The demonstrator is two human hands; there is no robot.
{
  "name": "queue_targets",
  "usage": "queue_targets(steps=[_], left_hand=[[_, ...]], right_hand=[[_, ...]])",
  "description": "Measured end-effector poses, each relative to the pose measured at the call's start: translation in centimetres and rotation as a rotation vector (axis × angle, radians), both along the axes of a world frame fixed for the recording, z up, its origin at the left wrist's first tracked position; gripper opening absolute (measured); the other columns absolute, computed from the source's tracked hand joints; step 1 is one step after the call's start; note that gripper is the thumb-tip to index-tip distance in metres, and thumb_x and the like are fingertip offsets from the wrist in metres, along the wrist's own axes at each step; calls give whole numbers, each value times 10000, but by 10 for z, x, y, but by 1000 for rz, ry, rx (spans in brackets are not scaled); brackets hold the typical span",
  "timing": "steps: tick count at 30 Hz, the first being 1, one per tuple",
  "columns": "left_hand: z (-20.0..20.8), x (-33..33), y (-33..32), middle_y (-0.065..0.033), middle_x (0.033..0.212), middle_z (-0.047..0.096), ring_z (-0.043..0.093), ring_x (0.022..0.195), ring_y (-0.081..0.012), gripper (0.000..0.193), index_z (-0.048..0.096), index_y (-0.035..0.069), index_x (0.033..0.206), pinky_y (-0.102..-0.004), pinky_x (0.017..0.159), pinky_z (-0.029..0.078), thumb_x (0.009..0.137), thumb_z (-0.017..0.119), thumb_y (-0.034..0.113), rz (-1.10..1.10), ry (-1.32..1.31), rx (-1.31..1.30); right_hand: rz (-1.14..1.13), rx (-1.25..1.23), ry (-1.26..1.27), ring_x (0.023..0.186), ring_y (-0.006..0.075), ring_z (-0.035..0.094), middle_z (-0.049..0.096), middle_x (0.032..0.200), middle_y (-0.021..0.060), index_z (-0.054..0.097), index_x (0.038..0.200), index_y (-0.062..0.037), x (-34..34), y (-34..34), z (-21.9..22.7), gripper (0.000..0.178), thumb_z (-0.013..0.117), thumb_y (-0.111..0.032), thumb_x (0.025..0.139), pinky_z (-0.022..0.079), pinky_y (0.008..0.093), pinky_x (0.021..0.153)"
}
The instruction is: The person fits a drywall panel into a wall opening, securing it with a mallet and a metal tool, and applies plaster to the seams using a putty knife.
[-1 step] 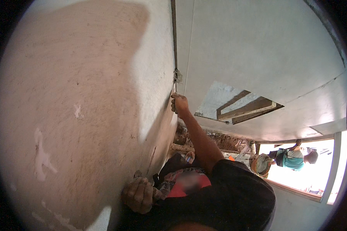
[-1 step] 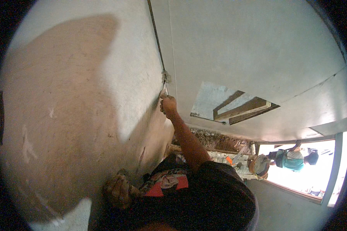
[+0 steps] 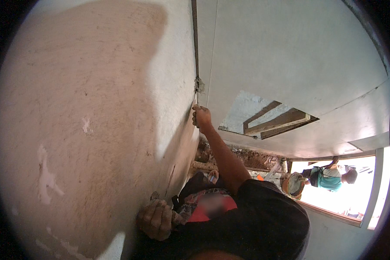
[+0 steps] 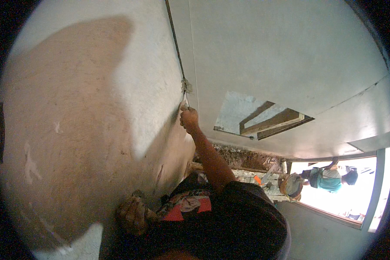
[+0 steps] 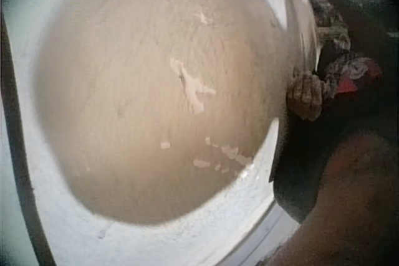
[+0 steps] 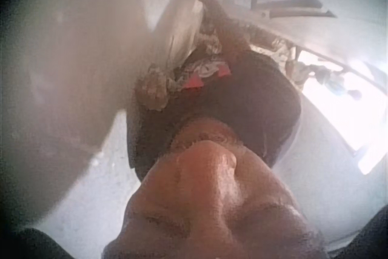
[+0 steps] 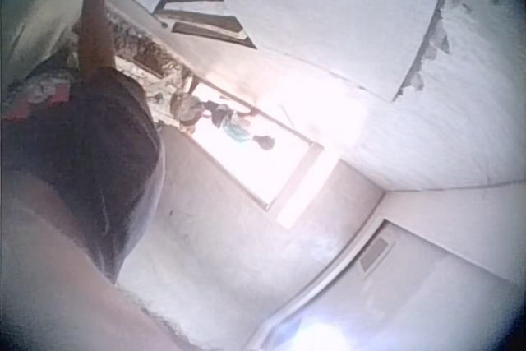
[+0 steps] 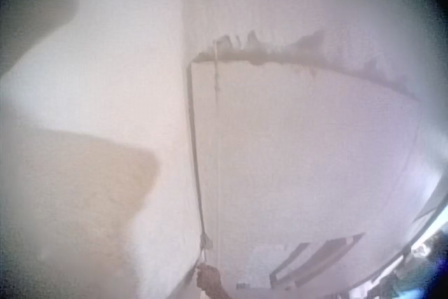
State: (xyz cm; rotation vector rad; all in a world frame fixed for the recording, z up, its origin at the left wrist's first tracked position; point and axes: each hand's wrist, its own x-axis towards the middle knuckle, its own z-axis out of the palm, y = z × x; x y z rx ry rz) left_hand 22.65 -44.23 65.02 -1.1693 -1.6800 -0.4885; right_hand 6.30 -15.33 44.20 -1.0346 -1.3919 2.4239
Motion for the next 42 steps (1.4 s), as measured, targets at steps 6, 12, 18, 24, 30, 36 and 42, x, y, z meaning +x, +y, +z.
queue_targets(steps=[6, 12, 18, 24, 30, 36, 42], left_hand=[[0, -2, -11, -146, 837, 676, 678, 745, -273, 228, 660, 12, 897, -422, 690, 568, 921, 548, 209, -10, 29, -91], [6, 4, -8, -117, 822, 658, 676, 790, -219, 308, 647, 6, 943, -315, 577, 560, 984, 593, 307, 25, -96, -115], [2, 1, -3, -115, 824, 658, 674, 783, -218, 311, 644, 6, 940, -319, 580, 564, 988, 588, 309, 40, -84, -61], [4, 3, 1, -113, 828, 658, 670, 772, -216, 316, 639, 5, 936, -322, 585, 570, 993, 581, 311, 36, -89, -57], [5, -3, -7, -147, 867, 678, 670, 793, -282, 232, 658, 5, 936, -443, 701, 545, 900, 569, 216, -2, -23, -124], [1, 3, -4, -119, 822, 660, 665, 752, -218, 283, 651, 15, 926, -330, 590, 552, 981, 587, 286, -16, -67, -48], [4, -2, 5, -110, 797, 647, 662, 728, -211, 279, 648, 9, 912, -317, 577, 552, 979, 590, 273, -17, -69, -4]], right_hand=[[-213, -7, 68, 483, 146, 454, 442, 629, 10, 539, 880, -34, -8, -18, -25, 268, 590, -287, 951, 370, 350, 414], [-270, 558, -64, 745, 256, 579, 482, 664, 94, 538, 820, 34, -30, -28, -80, 346, 578, -278, 964, 460, 473, 688], [-65, 205, -8, 508, 123, 420, 439, 634, 6, 501, 863, -50, -6, -21, -30, 243, 562, -260, 971, 345, 313, 428], [-28, 102, 12, 455, 95, 393, 418, 616, -21, 493, 866, -75, -1, -11, -2, 200, 557, -233, 971, 328, 279, 375], [-267, 337, 76, 461, 111, 418, 446, 628, -10, 530, 872, -45, -29, -15, -57, 225, 561, -237, 986, 352, 298, 382], [-229, 557, -19, 827, 431, 627, 632, 824, 288, 595, 882, 101, -25, -37, -44, 466, 578, -358, 965, 474, 520, 747], [-133, 942, -176, 838, 498, 619, 633, 861, 310, 587, 982, 80, 24, -24, -30, 398, 570, -316, 944, 471, 542, 748]])
